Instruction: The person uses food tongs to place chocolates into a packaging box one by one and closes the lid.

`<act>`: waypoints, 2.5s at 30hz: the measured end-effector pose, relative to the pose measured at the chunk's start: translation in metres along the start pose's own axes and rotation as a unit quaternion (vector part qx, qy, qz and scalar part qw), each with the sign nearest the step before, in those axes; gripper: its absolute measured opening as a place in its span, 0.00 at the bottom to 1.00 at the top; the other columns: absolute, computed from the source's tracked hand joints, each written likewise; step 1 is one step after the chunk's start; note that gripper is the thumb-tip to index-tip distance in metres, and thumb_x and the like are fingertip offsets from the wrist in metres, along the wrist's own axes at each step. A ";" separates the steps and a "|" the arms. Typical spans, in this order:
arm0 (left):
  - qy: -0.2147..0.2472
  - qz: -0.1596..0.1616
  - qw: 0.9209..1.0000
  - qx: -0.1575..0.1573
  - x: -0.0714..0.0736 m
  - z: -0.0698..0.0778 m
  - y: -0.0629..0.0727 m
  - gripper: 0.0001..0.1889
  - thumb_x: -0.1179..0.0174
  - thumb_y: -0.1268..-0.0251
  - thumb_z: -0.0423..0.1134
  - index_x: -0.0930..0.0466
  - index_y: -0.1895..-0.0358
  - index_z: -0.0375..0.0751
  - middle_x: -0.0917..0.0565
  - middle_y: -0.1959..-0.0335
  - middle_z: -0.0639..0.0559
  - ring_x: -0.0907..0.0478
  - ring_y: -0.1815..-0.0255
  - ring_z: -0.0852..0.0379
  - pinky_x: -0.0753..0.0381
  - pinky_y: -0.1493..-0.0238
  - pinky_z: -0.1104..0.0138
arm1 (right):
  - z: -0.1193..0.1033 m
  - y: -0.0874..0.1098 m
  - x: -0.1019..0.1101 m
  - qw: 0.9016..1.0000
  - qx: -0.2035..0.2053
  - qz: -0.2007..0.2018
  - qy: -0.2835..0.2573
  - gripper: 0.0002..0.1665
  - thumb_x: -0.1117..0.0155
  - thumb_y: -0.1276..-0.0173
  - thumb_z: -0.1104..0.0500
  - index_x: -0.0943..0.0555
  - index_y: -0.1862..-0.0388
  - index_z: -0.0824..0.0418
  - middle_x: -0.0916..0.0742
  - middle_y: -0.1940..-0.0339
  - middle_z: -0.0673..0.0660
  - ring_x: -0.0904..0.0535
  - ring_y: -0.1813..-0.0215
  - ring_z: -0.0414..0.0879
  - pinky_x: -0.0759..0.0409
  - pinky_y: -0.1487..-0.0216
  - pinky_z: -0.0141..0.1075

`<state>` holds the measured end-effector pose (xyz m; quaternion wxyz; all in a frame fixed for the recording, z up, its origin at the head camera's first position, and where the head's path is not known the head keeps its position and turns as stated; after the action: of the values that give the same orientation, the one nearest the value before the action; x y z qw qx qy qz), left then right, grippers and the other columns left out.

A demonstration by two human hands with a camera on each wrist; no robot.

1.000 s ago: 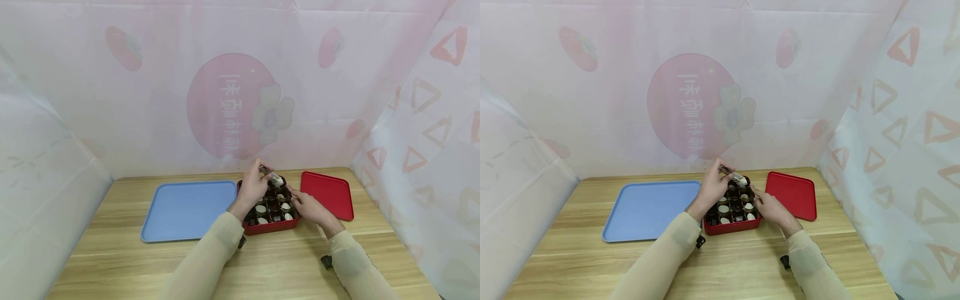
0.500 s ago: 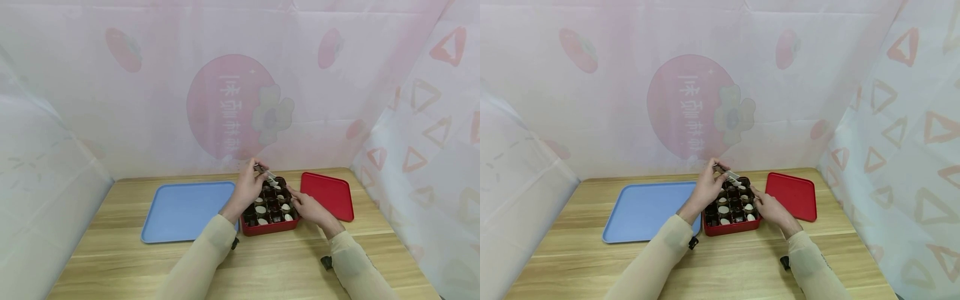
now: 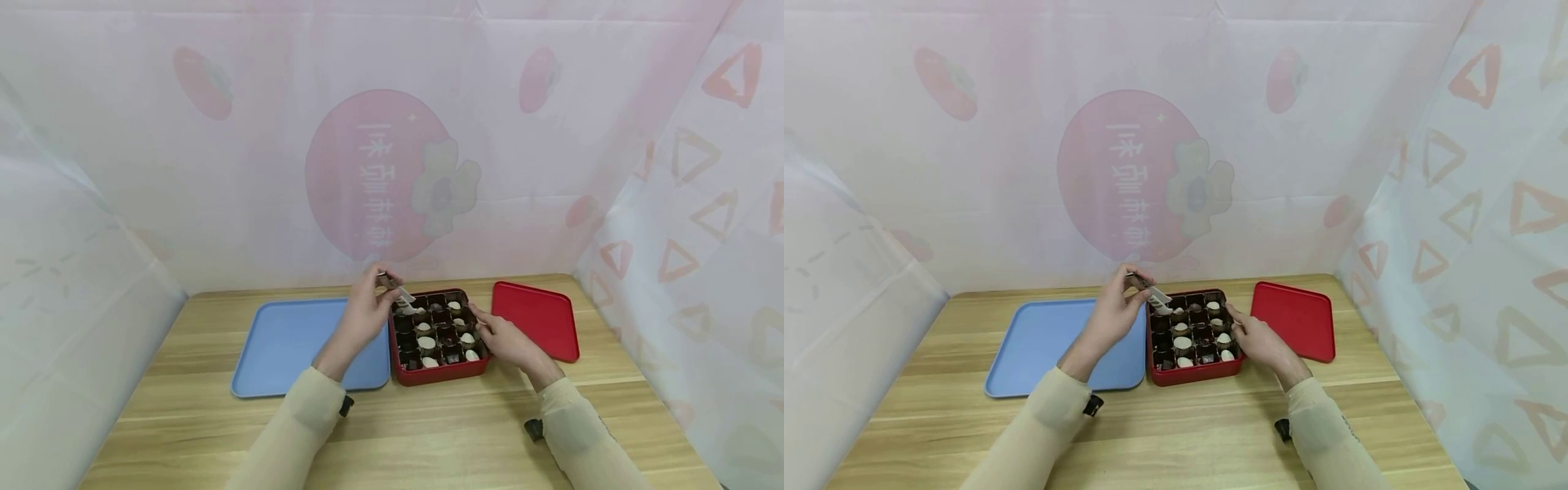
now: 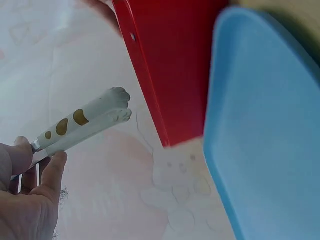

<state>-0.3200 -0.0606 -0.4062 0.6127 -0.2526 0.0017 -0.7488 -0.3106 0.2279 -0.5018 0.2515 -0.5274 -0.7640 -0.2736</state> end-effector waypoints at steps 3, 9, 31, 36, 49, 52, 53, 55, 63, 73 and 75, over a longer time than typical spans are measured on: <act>-0.012 0.003 1.000 -0.010 0.013 -0.003 0.007 0.14 0.36 0.12 0.25 0.24 0.34 0.38 0.14 0.36 0.38 0.12 0.34 0.42 0.02 0.31 0.57 | 0.000 0.000 0.000 1.000 0.000 0.000 0.000 0.39 0.50 0.03 0.61 0.44 0.00 0.56 0.29 0.77 0.47 0.39 0.78 0.40 0.34 0.77 0.30; -0.072 0.013 0.997 -0.031 0.039 -0.007 0.022 0.13 0.34 0.14 0.25 0.20 0.36 0.37 0.12 0.38 0.40 0.09 0.35 0.42 0.01 0.32 0.59 | -0.001 0.000 -0.001 1.000 0.002 0.000 0.005 0.39 0.50 0.03 0.61 0.44 0.00 0.55 0.29 0.78 0.46 0.39 0.78 0.40 0.34 0.77 0.30; -0.423 -0.164 0.886 -0.101 0.052 -0.038 0.058 0.17 0.30 0.20 0.22 0.11 0.39 0.47 0.04 0.45 0.51 0.05 0.46 0.52 0.00 0.42 0.57 | -0.007 0.001 -0.001 1.000 0.010 0.002 0.007 0.38 0.50 0.02 0.60 0.43 0.00 0.57 0.33 0.81 0.43 0.39 0.78 0.39 0.33 0.76 0.31; -0.441 -0.204 0.868 -0.100 0.044 -0.051 0.062 0.17 0.31 0.18 0.25 0.09 0.39 0.52 0.05 0.43 0.56 0.07 0.47 0.56 0.02 0.43 0.60 | -0.009 0.002 0.000 1.000 0.016 0.003 0.010 0.38 0.49 0.03 0.60 0.42 0.01 0.58 0.33 0.82 0.42 0.39 0.78 0.40 0.33 0.76 0.31; -0.438 -0.244 0.856 -0.127 0.031 -0.072 0.070 0.12 0.22 0.26 0.29 0.03 0.46 0.47 0.03 0.48 0.52 0.05 0.45 0.53 0.01 0.42 0.62 | -0.003 0.022 0.054 0.962 -0.006 0.169 0.213 0.13 0.22 0.18 0.62 0.08 0.39 0.62 0.02 0.48 0.63 0.05 0.53 0.59 0.04 0.56 0.60; -0.438 -0.251 0.851 -0.143 0.028 -0.073 0.072 0.11 0.23 0.27 0.28 0.03 0.48 0.46 0.04 0.50 0.51 0.06 0.48 0.54 0.01 0.45 0.63 | 0.005 0.026 0.058 0.958 -0.029 0.140 0.249 0.08 0.18 0.23 0.63 0.08 0.49 0.61 0.05 0.54 0.61 0.07 0.53 0.60 0.04 0.54 0.62; -0.437 -0.252 0.851 -0.147 0.027 -0.073 0.073 0.10 0.23 0.27 0.28 0.03 0.48 0.46 0.04 0.51 0.51 0.06 0.49 0.54 0.01 0.45 0.64 | 0.008 0.027 0.058 0.957 -0.037 0.125 0.258 0.07 0.17 0.23 0.63 0.08 0.51 0.61 0.05 0.56 0.60 0.08 0.53 0.58 0.04 0.54 0.61; -0.438 -0.254 0.849 -0.153 0.026 -0.074 0.074 0.10 0.23 0.26 0.29 0.02 0.49 0.45 0.04 0.52 0.51 0.06 0.50 0.54 0.01 0.46 0.63 | 0.013 0.028 0.057 0.957 -0.052 0.093 0.268 0.06 0.17 0.24 0.64 0.09 0.55 0.59 0.06 0.58 0.58 0.09 0.55 0.55 0.06 0.56 0.58; -0.440 -0.257 0.846 -0.160 0.024 -0.073 0.075 0.10 0.25 0.24 0.26 0.02 0.50 0.45 0.03 0.52 0.52 0.05 0.49 0.54 0.01 0.46 0.63 | 0.018 0.031 0.049 0.961 -0.055 0.041 0.267 0.12 0.18 0.23 0.65 0.14 0.64 0.56 0.11 0.66 0.52 0.17 0.62 0.48 0.13 0.61 0.48; -0.426 -0.256 0.852 -0.164 0.024 -0.070 0.077 0.10 0.25 0.24 0.25 0.03 0.50 0.44 0.03 0.52 0.52 0.05 0.49 0.55 0.01 0.46 0.63 | 0.013 0.036 0.047 0.957 -0.032 0.036 0.286 0.13 0.23 0.21 0.67 0.16 0.65 0.55 0.14 0.67 0.51 0.20 0.61 0.47 0.18 0.62 0.44; -0.425 -0.255 0.853 -0.163 0.024 -0.070 0.077 0.10 0.25 0.24 0.25 0.03 0.50 0.45 0.03 0.51 0.52 0.05 0.49 0.55 0.01 0.46 0.63 | 0.008 0.037 0.052 0.955 -0.021 0.047 0.292 0.12 0.22 0.21 0.66 0.16 0.64 0.55 0.13 0.65 0.51 0.19 0.60 0.47 0.16 0.61 0.45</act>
<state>-0.2792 -0.1235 -0.4825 0.2912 -0.6342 -0.2016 -0.6873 -0.2928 0.2787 -0.4671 0.4651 -0.4648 -0.6259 -0.4193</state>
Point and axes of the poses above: each hand's wrist, its own y-axis away from the middle knuckle, its own x-axis out of the back of the hand, z = x × y, the point moved 7 cm from there along -y, towards the middle knuckle
